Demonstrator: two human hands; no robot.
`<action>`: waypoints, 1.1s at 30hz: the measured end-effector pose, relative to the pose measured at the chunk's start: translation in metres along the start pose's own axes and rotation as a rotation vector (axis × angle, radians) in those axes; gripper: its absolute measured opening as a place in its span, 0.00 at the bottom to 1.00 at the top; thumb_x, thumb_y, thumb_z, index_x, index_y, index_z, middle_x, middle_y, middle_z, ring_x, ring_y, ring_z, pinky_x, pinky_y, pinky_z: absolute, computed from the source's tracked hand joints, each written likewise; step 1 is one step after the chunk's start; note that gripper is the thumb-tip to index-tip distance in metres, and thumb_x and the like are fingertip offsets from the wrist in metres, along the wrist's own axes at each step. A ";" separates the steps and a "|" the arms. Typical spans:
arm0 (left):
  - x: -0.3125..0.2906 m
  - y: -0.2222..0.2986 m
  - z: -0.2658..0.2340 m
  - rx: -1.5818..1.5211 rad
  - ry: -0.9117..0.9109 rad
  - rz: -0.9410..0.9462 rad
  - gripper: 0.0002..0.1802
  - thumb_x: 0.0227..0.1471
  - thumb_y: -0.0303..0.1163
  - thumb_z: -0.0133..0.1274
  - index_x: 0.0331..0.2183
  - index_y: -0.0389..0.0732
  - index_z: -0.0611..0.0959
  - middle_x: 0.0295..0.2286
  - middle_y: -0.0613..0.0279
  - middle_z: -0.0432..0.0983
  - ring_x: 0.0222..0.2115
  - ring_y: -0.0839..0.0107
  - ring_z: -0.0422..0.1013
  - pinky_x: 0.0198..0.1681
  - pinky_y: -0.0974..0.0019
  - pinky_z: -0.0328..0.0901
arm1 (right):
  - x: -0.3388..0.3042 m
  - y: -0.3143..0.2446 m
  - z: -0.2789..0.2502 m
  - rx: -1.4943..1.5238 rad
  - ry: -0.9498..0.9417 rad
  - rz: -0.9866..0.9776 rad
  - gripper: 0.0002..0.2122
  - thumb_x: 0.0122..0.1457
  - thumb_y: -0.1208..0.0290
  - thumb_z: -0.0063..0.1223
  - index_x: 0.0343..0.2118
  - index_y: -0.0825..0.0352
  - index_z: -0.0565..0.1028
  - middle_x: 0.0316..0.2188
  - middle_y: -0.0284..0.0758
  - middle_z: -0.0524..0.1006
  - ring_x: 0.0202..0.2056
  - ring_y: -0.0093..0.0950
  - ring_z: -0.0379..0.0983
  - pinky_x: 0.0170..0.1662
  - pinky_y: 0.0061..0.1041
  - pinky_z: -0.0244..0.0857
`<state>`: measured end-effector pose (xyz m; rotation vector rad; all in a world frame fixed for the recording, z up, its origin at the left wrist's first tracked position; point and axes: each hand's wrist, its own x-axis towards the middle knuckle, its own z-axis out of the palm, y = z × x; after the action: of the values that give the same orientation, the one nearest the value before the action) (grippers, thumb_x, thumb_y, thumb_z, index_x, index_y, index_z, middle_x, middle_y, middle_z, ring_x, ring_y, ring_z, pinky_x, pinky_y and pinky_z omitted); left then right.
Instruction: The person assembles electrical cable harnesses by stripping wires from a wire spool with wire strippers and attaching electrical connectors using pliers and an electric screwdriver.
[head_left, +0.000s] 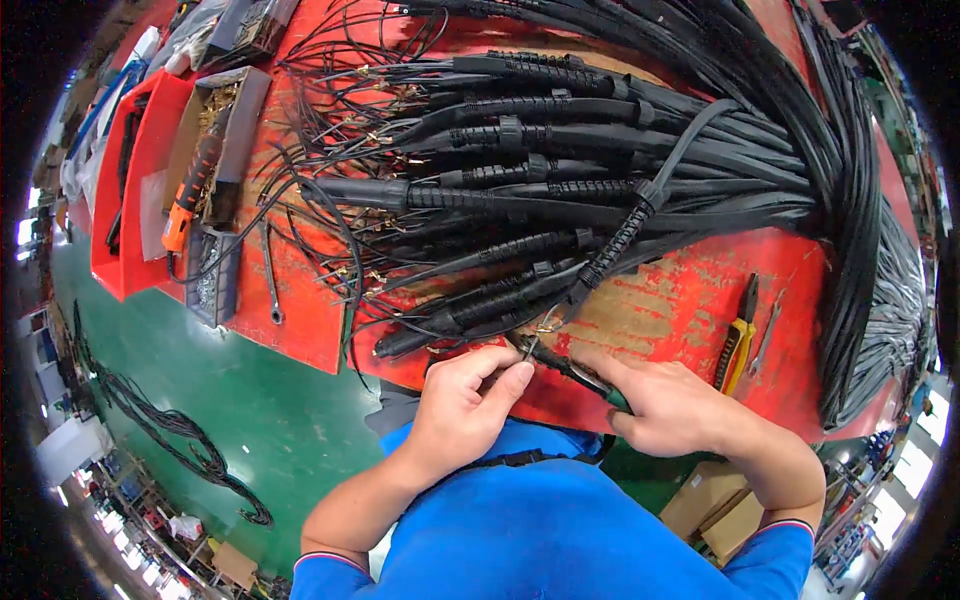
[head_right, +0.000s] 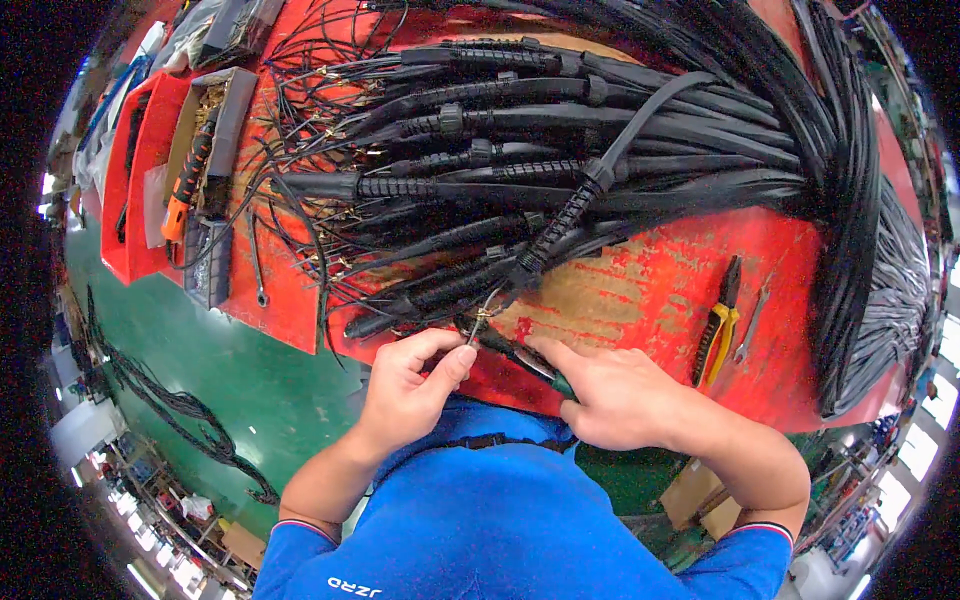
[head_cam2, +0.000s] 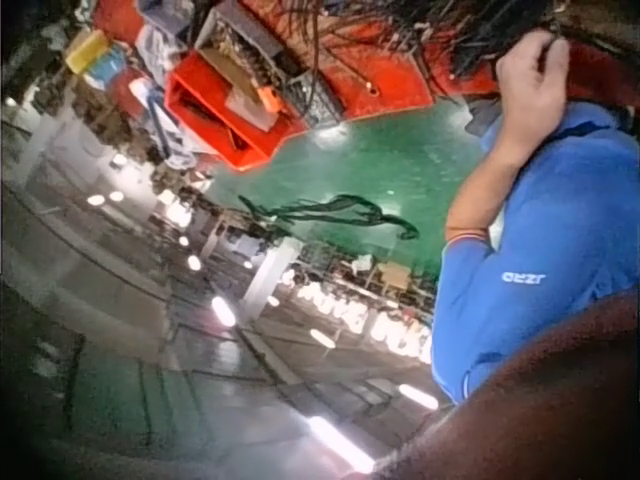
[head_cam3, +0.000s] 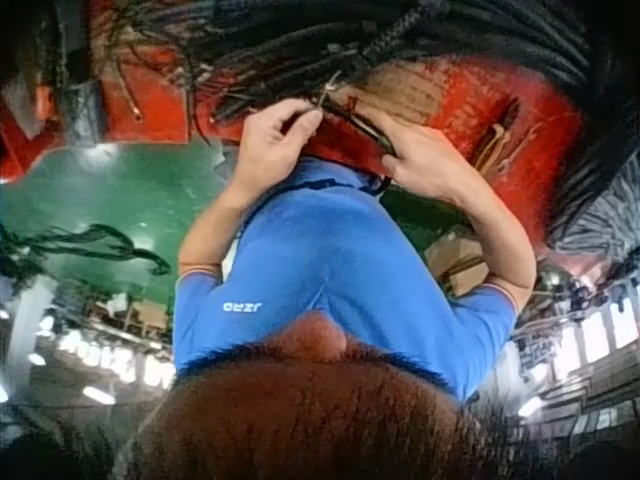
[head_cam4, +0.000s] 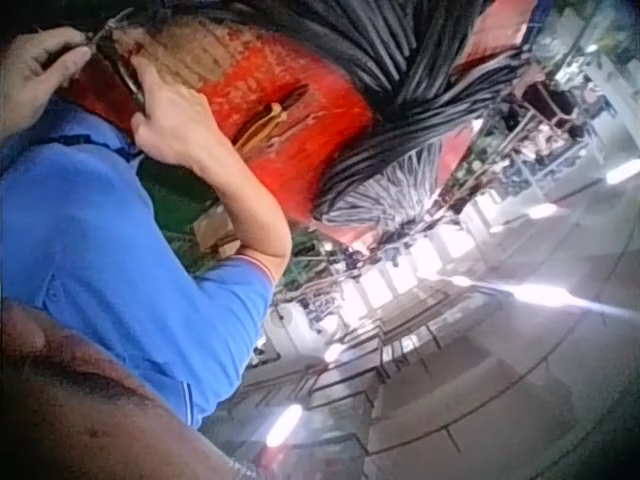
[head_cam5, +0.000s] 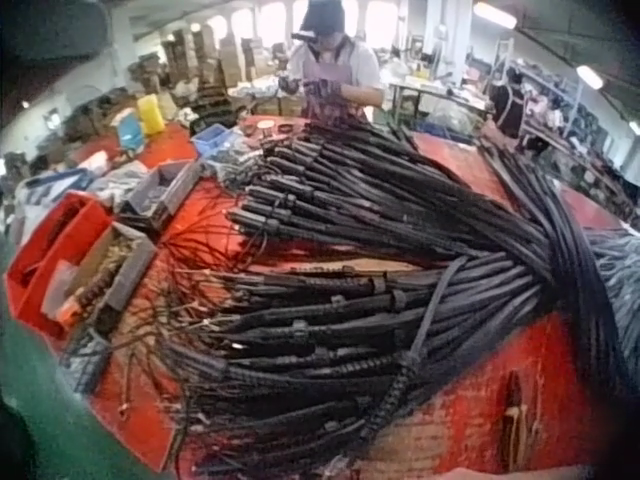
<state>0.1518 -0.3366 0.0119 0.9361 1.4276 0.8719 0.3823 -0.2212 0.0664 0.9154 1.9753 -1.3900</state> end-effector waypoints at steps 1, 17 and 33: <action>0.001 -0.002 -0.001 0.010 -0.002 -0.006 0.09 0.65 0.30 0.57 0.38 0.33 0.84 0.26 0.68 0.78 0.28 0.82 0.70 0.32 0.73 0.67 | -0.001 0.001 0.002 0.001 0.033 -0.036 0.36 0.55 0.69 0.51 0.68 0.67 0.57 0.50 0.58 0.77 0.50 0.55 0.76 0.53 0.52 0.70; 0.002 0.001 -0.001 0.036 0.030 -0.005 0.08 0.62 0.28 0.58 0.34 0.31 0.83 0.24 0.56 0.77 0.26 0.73 0.71 0.31 0.67 0.67 | -0.001 0.005 0.010 0.042 0.150 -0.138 0.37 0.53 0.72 0.54 0.68 0.69 0.57 0.48 0.60 0.75 0.49 0.57 0.75 0.54 0.51 0.70; 0.004 0.000 -0.004 0.017 -0.021 -0.009 0.12 0.65 0.32 0.57 0.32 0.33 0.83 0.24 0.67 0.77 0.26 0.80 0.71 0.30 0.72 0.67 | 0.000 0.006 0.005 0.140 0.054 -0.090 0.38 0.53 0.74 0.54 0.69 0.67 0.56 0.52 0.61 0.74 0.53 0.58 0.72 0.56 0.51 0.68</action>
<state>0.1480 -0.3330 0.0107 0.9484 1.4227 0.8424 0.3871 -0.2244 0.0613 0.9452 2.0007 -1.5864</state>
